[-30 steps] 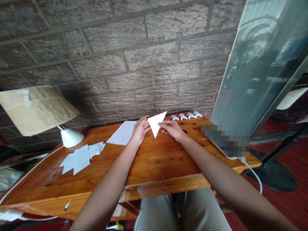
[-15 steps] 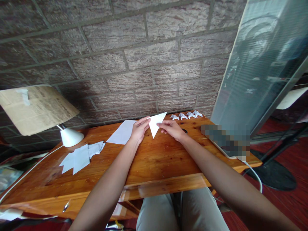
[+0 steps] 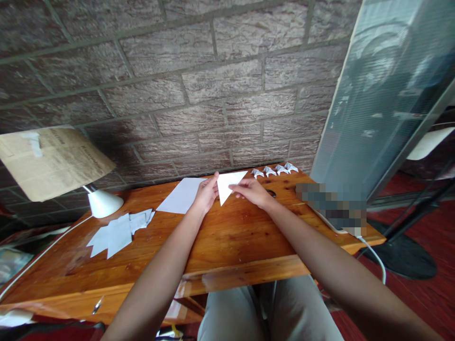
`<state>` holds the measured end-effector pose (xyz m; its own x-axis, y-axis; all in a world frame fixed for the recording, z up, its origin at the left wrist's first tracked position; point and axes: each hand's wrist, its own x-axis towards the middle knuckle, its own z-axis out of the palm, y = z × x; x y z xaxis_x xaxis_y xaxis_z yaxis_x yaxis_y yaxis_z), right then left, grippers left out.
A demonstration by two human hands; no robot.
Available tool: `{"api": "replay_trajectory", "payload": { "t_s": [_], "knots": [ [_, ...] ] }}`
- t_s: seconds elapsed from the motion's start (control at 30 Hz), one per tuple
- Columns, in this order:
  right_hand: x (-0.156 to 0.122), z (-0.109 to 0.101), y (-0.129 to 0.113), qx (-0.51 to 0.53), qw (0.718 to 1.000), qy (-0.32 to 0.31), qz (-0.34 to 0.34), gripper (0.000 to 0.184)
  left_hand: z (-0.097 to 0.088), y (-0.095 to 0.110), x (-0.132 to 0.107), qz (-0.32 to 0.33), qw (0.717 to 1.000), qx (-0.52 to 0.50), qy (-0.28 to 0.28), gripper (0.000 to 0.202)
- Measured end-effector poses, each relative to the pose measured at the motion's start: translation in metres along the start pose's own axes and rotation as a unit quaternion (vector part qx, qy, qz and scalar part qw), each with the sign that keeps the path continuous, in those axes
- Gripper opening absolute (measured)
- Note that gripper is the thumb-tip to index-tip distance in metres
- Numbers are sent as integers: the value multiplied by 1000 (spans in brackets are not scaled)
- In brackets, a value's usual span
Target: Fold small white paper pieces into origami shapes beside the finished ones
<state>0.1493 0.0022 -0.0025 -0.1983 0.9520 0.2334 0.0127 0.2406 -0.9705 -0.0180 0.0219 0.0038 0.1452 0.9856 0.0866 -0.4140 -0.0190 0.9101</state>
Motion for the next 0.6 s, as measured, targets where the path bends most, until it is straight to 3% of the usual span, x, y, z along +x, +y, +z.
{"api": "replay_trajectory", "payload": {
  "t_s": [0.2,0.43,0.6],
  "knots": [
    [0,0,2,3,1000,-3,7,35,-4,-2,4,16,1000,19,8,39],
    [3,-5,0,28,999,43,-4,35,-9,-6,7,21,996,84,12,41],
    [3,-5,-1,61,998,26,7,31,-8,-5,5,25,996,77,25,46]
  ]
}}
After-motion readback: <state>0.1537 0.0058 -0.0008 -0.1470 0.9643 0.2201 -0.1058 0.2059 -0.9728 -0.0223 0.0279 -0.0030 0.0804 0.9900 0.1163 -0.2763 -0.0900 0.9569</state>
